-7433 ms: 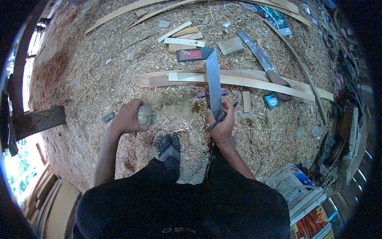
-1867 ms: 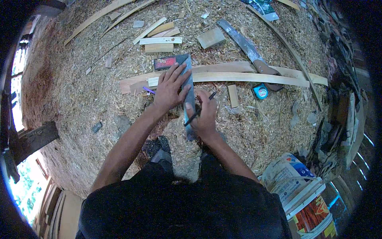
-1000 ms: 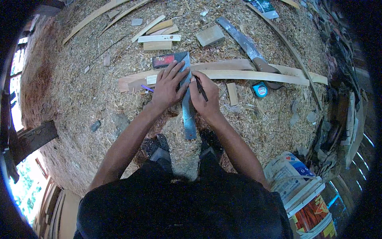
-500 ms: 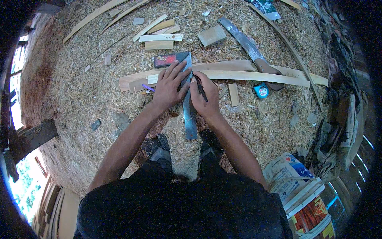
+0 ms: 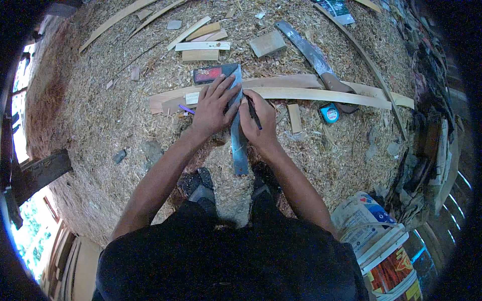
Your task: Measure a wood plank with a tape measure, mark a cut line using a square and pencil, and سپس saw it with a hand saw.
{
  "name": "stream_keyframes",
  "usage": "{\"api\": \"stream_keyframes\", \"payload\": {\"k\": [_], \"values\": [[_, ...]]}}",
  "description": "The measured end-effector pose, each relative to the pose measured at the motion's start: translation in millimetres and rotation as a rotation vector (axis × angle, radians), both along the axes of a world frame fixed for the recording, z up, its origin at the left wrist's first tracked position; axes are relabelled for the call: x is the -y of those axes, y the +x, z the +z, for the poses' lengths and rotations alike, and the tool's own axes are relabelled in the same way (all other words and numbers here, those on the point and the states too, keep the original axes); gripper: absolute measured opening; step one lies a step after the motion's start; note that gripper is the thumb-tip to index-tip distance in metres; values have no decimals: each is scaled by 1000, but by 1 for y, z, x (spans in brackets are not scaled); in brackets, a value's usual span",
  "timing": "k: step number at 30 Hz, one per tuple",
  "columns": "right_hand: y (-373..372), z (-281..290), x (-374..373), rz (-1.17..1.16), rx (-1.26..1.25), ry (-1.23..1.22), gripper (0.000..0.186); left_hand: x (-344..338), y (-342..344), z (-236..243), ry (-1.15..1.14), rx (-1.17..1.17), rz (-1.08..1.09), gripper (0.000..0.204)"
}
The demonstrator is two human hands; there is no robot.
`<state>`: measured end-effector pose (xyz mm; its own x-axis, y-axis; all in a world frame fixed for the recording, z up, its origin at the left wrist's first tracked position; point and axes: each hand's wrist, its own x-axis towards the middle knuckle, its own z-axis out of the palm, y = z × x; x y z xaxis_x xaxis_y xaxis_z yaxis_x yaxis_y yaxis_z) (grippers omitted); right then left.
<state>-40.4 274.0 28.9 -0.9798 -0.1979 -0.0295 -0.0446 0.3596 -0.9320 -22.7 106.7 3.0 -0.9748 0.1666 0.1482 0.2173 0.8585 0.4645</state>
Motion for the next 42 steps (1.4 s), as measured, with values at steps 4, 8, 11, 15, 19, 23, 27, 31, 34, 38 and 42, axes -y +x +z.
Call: {"api": "stream_keyframes", "payload": {"k": [4, 8, 11, 15, 19, 23, 27, 31, 34, 38, 42], "values": [[0, -2, 3, -9, -19, 27, 29, 3, 1, 1, -3, 3, 1, 47], [4, 11, -3, 24, 81, 60, 30, 3, 1, -1, 0, -7, -4, 48], [6, 7, -4, 13, -35, 95, 29, 2, 1, 0, -3, 9, -11, 49], [-1, 2, 2, 10, -53, -3, 29, 3, 2, 1, -26, 22, -5, 50], [1, 12, -2, 25, 14, 46, 29, 3, 1, -1, -17, 20, -7, 50], [8, 9, -7, 30, 14, 58, 28, 2, 3, -1, -21, 15, -12, 51], [-5, 10, 1, 9, 0, 41, 27, 3, 1, 0, -24, 23, -12, 51], [-3, 13, -2, 36, 48, 65, 29, 4, 3, 0, -49, 32, 0, 50], [8, 9, -9, 44, 35, 80, 30, 2, 3, -1, -14, 21, -11, 50], [1, 12, -3, 29, 51, 64, 31, 2, 1, -1, -32, 19, -14, 50], [-10, 12, 1, 40, 33, 64, 30, 4, 1, 0, -11, 29, -4, 50]]}}
